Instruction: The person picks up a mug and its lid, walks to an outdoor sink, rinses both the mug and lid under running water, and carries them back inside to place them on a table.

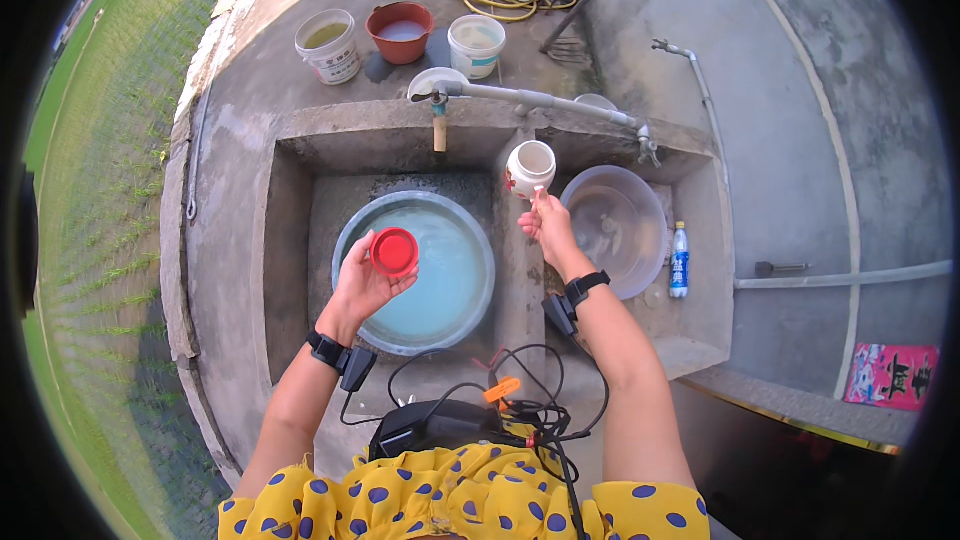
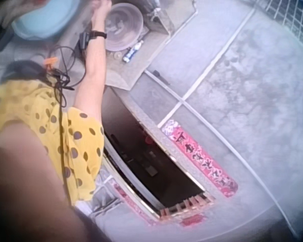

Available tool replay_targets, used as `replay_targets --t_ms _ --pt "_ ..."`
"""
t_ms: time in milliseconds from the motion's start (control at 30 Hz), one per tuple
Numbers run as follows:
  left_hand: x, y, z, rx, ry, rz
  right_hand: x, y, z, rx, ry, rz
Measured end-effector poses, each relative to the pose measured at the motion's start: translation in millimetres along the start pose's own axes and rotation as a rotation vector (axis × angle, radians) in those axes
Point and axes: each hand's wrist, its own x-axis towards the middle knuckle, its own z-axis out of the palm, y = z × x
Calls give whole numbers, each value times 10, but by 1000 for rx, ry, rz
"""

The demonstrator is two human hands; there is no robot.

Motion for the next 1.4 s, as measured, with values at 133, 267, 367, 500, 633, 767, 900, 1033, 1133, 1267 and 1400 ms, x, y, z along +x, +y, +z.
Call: replay_targets --t_ms 133,267,367,500,633,767,900,1033,1133,1267,1400 --pt "138 54 -79 23 15 11 113 16 -61 10 9 20" --pt "283 80 -98 63 44 0 153 60 -119 42 15 25" --pt "360 85 -93 75 54 -13 145 91 -135 39 18 31" --pt "436 85 -77 80 57 -11 130 95 -163 24 8 37" --pt "497 106 -41 43 80 21 126 141 -205 12 -13 49" --pt "542 142 -31 30 82 40 114 150 -251 -4 -3 48" --pt "584 157 -43 5 41 46 101 117 -310 -37 13 60" --pt "599 141 -15 -30 29 50 77 74 -320 -153 54 56" --pt "607 127 7 -34 56 43 97 55 -325 -210 90 19" --pt "608 125 -45 -37 51 32 80 -3 -351 -322 94 -1" --pt "610 119 -48 -50 34 36 50 -40 -353 -373 94 13"
